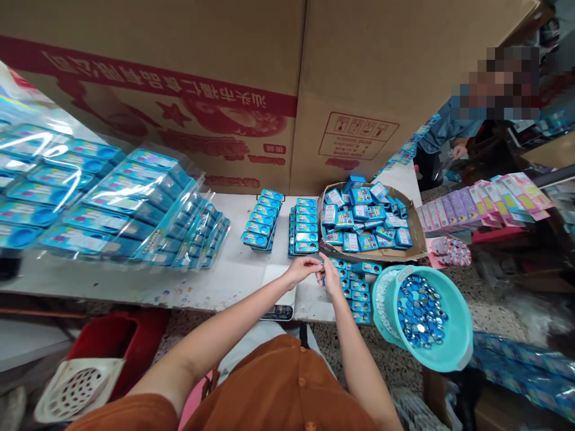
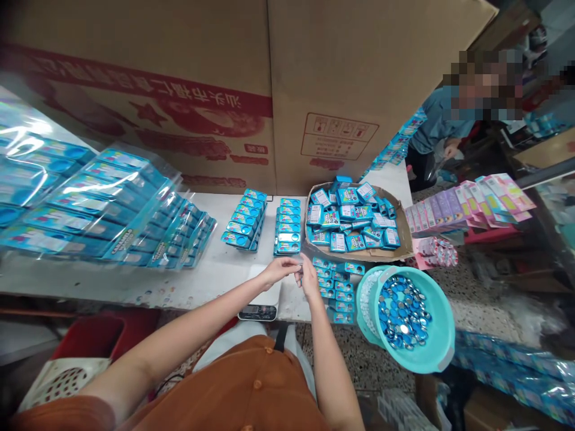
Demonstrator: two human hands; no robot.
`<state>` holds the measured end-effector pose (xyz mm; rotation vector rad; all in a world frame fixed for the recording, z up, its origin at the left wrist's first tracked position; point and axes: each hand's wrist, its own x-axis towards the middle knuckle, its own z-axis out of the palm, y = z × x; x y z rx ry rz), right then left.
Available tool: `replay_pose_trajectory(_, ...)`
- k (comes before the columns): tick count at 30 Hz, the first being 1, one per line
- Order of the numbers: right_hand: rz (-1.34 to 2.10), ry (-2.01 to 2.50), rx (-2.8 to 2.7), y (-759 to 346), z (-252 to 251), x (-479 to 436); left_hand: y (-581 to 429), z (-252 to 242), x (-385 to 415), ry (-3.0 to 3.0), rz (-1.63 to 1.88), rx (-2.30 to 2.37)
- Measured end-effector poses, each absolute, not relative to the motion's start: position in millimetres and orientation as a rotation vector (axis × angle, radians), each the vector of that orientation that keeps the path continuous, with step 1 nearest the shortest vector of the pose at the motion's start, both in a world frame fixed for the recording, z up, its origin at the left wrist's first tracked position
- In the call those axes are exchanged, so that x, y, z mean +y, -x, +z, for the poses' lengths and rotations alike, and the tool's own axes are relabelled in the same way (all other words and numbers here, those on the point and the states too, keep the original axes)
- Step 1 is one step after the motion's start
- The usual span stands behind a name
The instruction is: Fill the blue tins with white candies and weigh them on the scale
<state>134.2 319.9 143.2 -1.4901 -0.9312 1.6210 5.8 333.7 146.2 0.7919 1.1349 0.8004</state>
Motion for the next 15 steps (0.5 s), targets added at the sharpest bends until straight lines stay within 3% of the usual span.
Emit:
replay_pose_trajectory(5, 1.536, 1.623, -0.689, -141, 143, 319, 9, 145, 363, -1.446, 0.920, 1.506)
replay_pose_trajectory(9, 1.511, 1.692, -0.623, -157, 139, 310, 19, 144, 386, -2.140, 0.605, 1.495)
replay_pose_trajectory(15, 1.477, 1.696, -0.621, -171, 129, 294, 19, 137, 383, -2.523, 0.328, 1.370)
